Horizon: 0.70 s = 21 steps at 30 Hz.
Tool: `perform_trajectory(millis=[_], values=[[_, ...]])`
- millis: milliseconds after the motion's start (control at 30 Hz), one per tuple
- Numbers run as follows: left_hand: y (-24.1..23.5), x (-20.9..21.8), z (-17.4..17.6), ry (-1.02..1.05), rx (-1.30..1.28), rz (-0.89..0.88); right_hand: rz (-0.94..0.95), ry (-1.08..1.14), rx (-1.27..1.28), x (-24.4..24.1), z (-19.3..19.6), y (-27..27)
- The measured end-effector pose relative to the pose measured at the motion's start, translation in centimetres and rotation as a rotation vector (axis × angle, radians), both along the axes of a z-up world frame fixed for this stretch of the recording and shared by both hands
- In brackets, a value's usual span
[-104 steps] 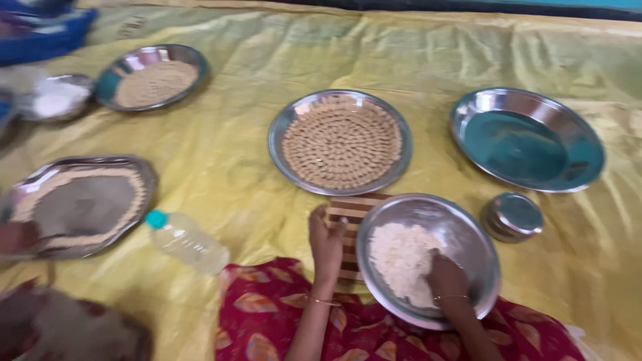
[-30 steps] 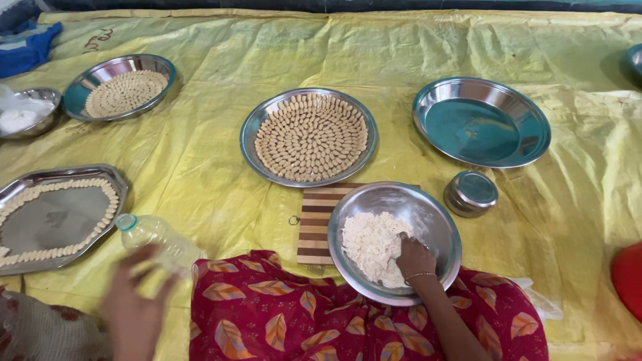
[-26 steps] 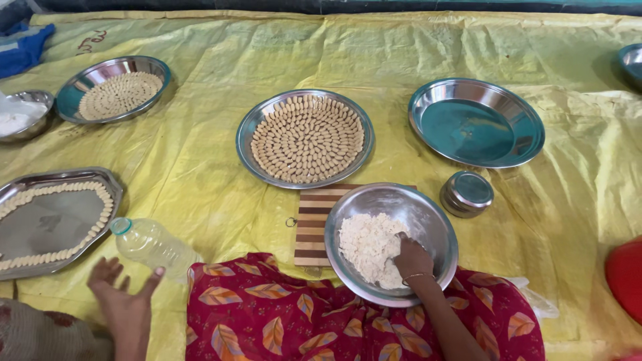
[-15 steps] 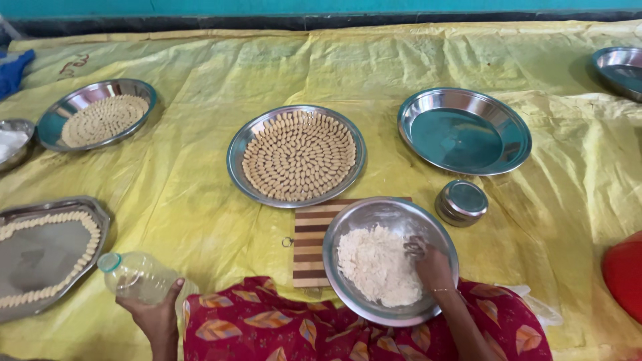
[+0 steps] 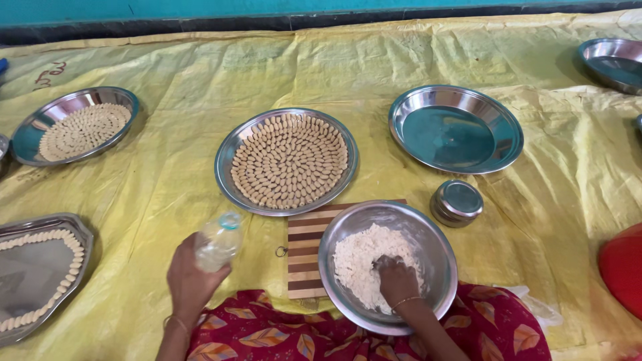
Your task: The person mixes flour in a metal bowl by hand, periodically adding water from a plastic bottle to form a dough. The person kneads the mixture repeatedly while seated on the floor.
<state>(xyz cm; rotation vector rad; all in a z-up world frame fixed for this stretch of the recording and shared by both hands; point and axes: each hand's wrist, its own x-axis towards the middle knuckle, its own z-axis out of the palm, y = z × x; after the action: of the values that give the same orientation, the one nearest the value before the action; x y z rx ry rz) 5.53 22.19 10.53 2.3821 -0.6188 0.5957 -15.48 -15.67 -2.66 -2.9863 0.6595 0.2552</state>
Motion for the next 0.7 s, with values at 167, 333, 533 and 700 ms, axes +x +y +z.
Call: perform_trajectory(millis=[167,333,533,700], values=[[-5.4,-1.4,1.1,0.039,0.173,-0.105,-0.092,0.031,0.043,-0.9,0.3,-1.6],[-9.4,-3.7,-0.2,-0.088,0.233,-0.265,-0.185,-0.215,0.159,-2.1,1.6,-2.4],[-10.6,-5.6,-0.2,-0.268,0.450,-0.319,-0.326,-0.483,0.738,-0.6,2.1,-1.6],[-10.5,-6.5,-0.2,-0.144,0.453,-0.372,-0.556,-0.563,1.585,-0.8,3.3,0.5]])
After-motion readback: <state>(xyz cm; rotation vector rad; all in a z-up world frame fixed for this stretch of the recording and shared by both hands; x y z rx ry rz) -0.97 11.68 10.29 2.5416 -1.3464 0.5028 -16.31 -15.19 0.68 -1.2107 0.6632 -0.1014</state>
